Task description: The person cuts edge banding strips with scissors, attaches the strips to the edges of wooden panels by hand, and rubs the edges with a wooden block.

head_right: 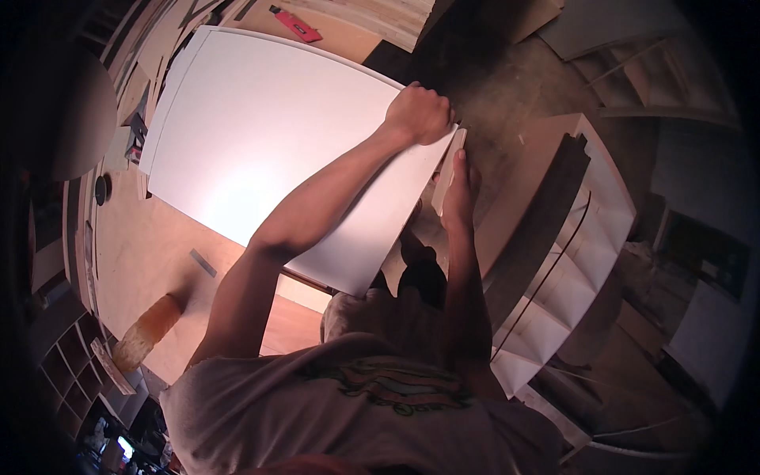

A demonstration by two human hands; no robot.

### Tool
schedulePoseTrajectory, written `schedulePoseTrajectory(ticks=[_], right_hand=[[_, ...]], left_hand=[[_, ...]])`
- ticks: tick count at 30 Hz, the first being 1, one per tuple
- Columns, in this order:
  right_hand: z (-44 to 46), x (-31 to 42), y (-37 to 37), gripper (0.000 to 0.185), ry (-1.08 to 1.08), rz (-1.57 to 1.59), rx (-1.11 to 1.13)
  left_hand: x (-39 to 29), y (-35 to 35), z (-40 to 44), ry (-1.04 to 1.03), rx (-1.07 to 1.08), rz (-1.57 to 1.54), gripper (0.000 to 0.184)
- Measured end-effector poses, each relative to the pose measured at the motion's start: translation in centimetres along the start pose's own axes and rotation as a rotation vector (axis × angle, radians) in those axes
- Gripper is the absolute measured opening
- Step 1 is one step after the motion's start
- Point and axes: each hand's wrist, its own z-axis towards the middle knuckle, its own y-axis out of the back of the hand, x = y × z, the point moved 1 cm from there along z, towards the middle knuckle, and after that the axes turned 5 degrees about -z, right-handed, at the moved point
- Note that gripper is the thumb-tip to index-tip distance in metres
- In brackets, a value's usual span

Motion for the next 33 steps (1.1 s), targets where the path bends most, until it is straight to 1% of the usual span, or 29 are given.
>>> schedulePoseTrajectory(ticks=[2,4,5,7,8,11,13,14,16,17,19,20,21,22,23,24,25,26,27,29,30,31,33], right_hand=[[-0.1,-0.2,0.0,0.057,-0.015,-0.006,0.019],[1.2,-0.4,-1.5,0.059,0.011,0.165,-0.087],[1.1,-0.6,-1.7,0.059,0.002,0.167,-0.089],[2.1,-0.6,-2.3,0.060,0.026,0.281,-0.043],[2.3,-0.7,-2.4,0.060,0.018,0.279,-0.044],[2.6,-1.0,-1.4,0.057,0.034,0.221,-0.067],[2.9,0.2,0.3,0.048,0.050,-0.051,-0.007],[3.7,0.8,1.8,0.048,0.041,-0.050,-0.011],[5.7,2.3,4.3,0.040,-0.043,-0.303,0.370],[6.4,3.2,5.1,0.040,-0.049,-0.297,0.363],[7.9,5.4,5.4,0.037,-0.107,-0.391,0.682],[8.7,6.0,5.6,0.040,-0.142,-0.418,0.741],[9.4,6.6,5.8,0.040,-0.148,-0.413,0.739],[10.2,7.1,5.7,0.041,-0.156,-0.492,0.831],[11.0,7.7,5.6,0.043,-0.164,-0.569,0.923],[10.9,8.9,5.0,0.045,-0.150,-0.628,0.982],[11.0,9.5,4.6,0.045,-0.156,-0.618,0.978],[11.5,10.1,4.4,0.045,-0.167,-0.716,1.035],[11.7,10.4,4.4,0.045,-0.182,-0.813,1.093],[11.8,10.7,3.7,0.045,-0.141,-0.800,1.112],[12.1,10.8,4.0,0.047,-0.107,-0.799,1.142],[13.0,10.6,4.7,0.047,-0.102,-0.788,1.132],[14.9,10.0,6.2,0.052,0.028,-0.620,0.838]], left_hand=[[-0.4,-0.1,-0.3,-0.003,0.001,-0.014,0.029],[-0.1,0.1,0.0,-0.011,0.004,0.006,0.030],[-0.2,-0.1,-0.3,-0.009,0.013,0.006,0.030],[0.1,-0.1,0.0,-0.027,-0.036,-0.022,0.039],[0.2,-0.2,0.1,-0.024,-0.029,-0.026,0.039],[0.2,-0.3,0.1,-0.029,-0.034,-0.007,0.037],[0.3,-0.4,0.0,-0.043,-0.083,-0.026,0.037],[0.3,-0.6,0.1,-0.043,-0.073,-0.029,0.037],[0.3,-0.5,0.4,-0.034,-0.094,-0.020,0.037],[0.2,-0.5,0.4,-0.040,-0.085,-0.020,0.037],[0.4,0.2,0.5,0.016,-0.051,-0.103,0.041],[0.6,0.7,0.7,0.014,-0.053,-0.096,0.041],[0.7,1.3,0.6,0.078,-0.147,-0.227,0.043],[1.1,1.5,0.5,0.143,-0.242,-0.354,0.044],[1.5,1.2,0.7,0.146,-0.234,-0.351,0.044],[2.1,0.7,1.0,0.097,-0.347,-0.437,0.045],[2.2,0.7,1.1,0.041,-0.461,-0.520,0.045],[2.4,0.5,1.1,0.046,-0.489,-0.470,0.041],[2.5,0.5,0.9,0.036,-0.479,-0.468,0.041],[2.9,0.8,0.8,-0.096,-0.596,-0.337,0.040],[3.2,0.6,0.9,-0.082,-0.531,-0.322,0.035],[2.7,1.4,0.6,-0.094,-0.524,-0.316,0.035],[1.7,2.3,-0.5,0.024,-0.236,-0.435,0.030]])
